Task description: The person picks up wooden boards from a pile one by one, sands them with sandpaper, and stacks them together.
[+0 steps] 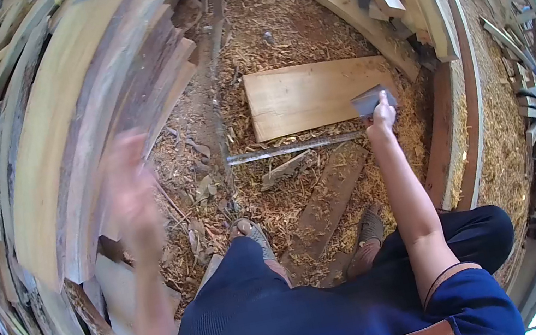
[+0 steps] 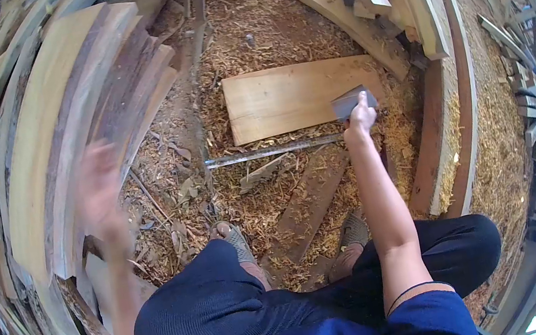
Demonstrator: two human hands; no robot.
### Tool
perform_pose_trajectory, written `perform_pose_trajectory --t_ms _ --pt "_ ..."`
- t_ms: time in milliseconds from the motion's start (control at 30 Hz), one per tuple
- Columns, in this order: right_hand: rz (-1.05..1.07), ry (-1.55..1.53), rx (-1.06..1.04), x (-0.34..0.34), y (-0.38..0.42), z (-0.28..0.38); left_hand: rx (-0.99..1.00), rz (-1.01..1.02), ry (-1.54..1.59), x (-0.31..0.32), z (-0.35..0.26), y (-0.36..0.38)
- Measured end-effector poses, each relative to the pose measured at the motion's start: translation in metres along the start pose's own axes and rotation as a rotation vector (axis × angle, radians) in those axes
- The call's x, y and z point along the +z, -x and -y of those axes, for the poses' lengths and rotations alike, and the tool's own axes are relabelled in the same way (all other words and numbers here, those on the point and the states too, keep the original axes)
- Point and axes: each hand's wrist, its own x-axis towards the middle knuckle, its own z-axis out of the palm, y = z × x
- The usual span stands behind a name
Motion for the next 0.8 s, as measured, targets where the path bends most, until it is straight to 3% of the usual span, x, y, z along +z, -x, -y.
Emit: perform_pose_trajectory --t_ms 67,100,200,300,367,500,567,667,700,767,800 --pt "-0.008 -0.020 0.079 -0.005 0.002 -0.011 -0.404 0.365 0.171 0.070 0.057 -0.006" --pt "0.002 -0.044 0.105 -0.005 0.008 -0.012 -0.500 0.419 0.170 0.099 0.099 -0.003" --pt "0.118 -0.030 0.063 -0.020 -0.012 -0.024 -0.672 0.440 0.057 0.166 0.181 0.000" --pt "0.118 -0.024 -0.047 -0.032 -0.017 -0.016 -0.751 0.560 -0.030 0.192 0.194 -0.008" --pt "0.106 -0.046 -0.060 -0.042 -0.010 -0.006 -0.885 0.492 0.044 0.200 0.204 -0.007" --pt "0.133 -0.050 -0.015 -0.049 -0.011 -0.007 -1.078 0.436 0.187 0.198 0.159 -0.033" --pt "0.195 -0.027 0.001 -0.061 -0.011 -0.006 -1.128 0.470 0.431 0.206 0.133 -0.046" --pt "0.141 -0.176 -0.015 -0.058 -0.013 0.021 -1.045 0.532 0.415 0.219 0.059 -0.077" --pt "0.116 -0.251 -0.039 -0.058 -0.015 0.026 -1.040 0.525 0.338 0.219 0.050 -0.082" --pt "0.101 -0.331 -0.081 -0.059 -0.027 0.037 -0.994 0.521 0.513 0.216 0.048 -0.089" --pt "-0.103 -0.244 -0.075 -0.058 -0.025 0.047 -0.991 0.486 0.514 0.215 0.038 -0.087"
